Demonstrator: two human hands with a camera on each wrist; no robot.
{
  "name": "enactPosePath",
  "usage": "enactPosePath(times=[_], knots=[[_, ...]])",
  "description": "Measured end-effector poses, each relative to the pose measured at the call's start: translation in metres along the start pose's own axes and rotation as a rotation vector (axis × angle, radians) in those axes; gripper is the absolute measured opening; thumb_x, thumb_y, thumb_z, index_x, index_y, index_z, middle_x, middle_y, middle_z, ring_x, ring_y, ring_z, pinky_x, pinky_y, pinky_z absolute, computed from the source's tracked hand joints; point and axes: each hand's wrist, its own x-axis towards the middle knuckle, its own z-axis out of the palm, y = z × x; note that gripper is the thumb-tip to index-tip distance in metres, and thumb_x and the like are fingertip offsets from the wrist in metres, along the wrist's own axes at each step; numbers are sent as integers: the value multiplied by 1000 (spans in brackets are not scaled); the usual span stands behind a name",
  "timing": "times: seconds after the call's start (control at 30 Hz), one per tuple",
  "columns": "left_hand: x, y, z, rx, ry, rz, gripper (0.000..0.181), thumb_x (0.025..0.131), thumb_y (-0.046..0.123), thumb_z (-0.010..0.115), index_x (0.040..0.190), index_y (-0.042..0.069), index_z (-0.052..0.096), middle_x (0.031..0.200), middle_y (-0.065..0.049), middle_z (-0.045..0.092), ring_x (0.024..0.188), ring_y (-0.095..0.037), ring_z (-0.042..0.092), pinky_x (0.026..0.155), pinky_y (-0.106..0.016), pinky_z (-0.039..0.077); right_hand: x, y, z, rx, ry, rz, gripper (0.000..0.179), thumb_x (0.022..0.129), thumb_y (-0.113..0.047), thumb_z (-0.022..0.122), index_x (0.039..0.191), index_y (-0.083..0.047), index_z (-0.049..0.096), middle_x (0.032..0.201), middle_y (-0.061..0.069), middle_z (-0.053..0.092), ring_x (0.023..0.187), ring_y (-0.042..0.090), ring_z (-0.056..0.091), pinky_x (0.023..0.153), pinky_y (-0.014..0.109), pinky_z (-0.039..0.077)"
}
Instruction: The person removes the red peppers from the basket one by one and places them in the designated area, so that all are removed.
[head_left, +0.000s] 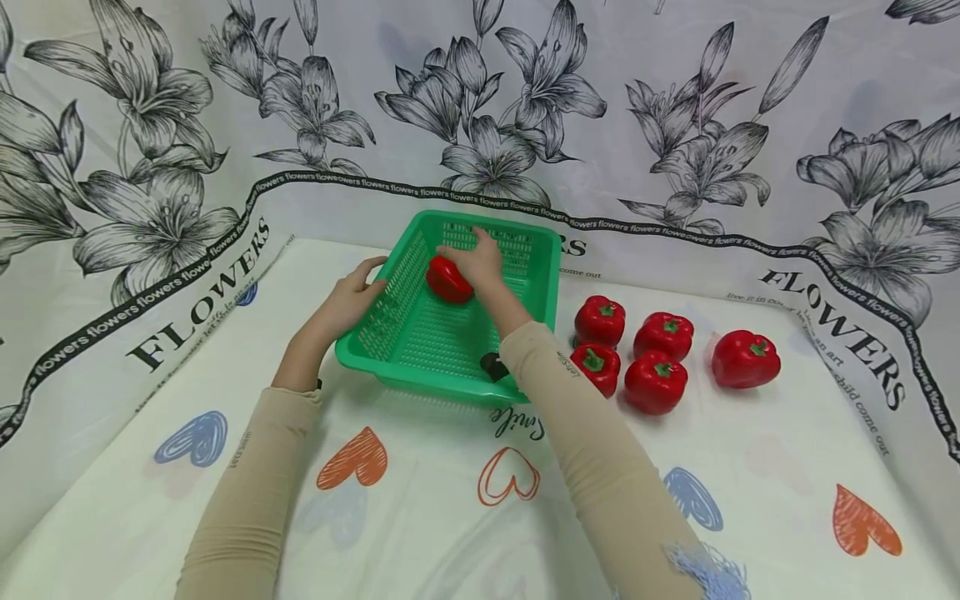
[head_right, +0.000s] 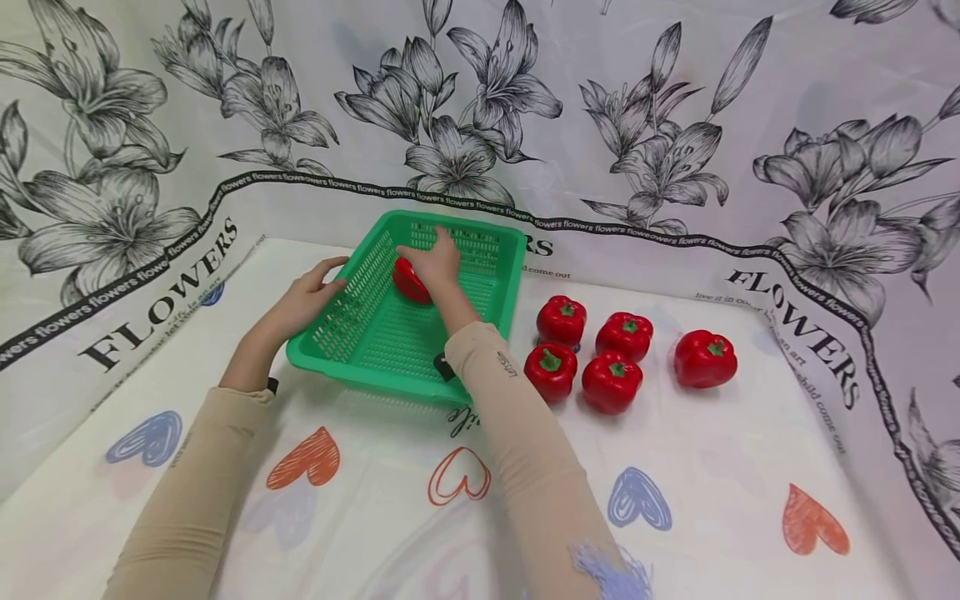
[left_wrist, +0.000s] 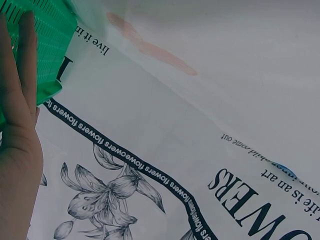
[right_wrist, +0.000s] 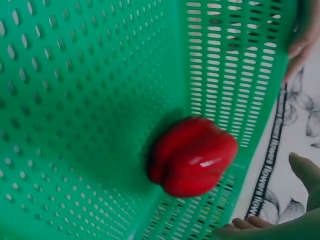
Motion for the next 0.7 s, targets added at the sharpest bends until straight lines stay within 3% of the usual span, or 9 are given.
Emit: enactPosePath(times=[0.17,0.37,0.5,0.7], knots=[[4,1,2,3,-7,7,58,107,38,31,158,18,13,139,-29,50,113,-41,61,96,-54,48,3,8,-2,-119,-95,81,88,87,-32,73,156,-9,22,161,10,26,148,27,28,118,38,33],[5,2,2,0,-7,0,59,106,39,31,158,18,13,134,-29,55,104,-39,67,85,-47,54,12,21,0,-147,-172,153,89,86,-32,74,155,-6,22,158,14,29,145,31,32,115,42,37],[3,2,0,-1,-7,-4,59,106,39,31,158,18,13,134,-29,55,104,-39,67,84,-46,54,20,30,6,-193,-176,137,91,84,-34,75,154,-6,23,154,15,35,140,31,38,109,42,43],[-1,2,0,-11,-7,-19,59,106,39,31,158,20,12,134,-29,55,104,-39,67,82,-45,56,16,29,8,-221,-219,88,88,88,-26,72,155,-4,19,156,15,32,143,32,35,113,43,39]])
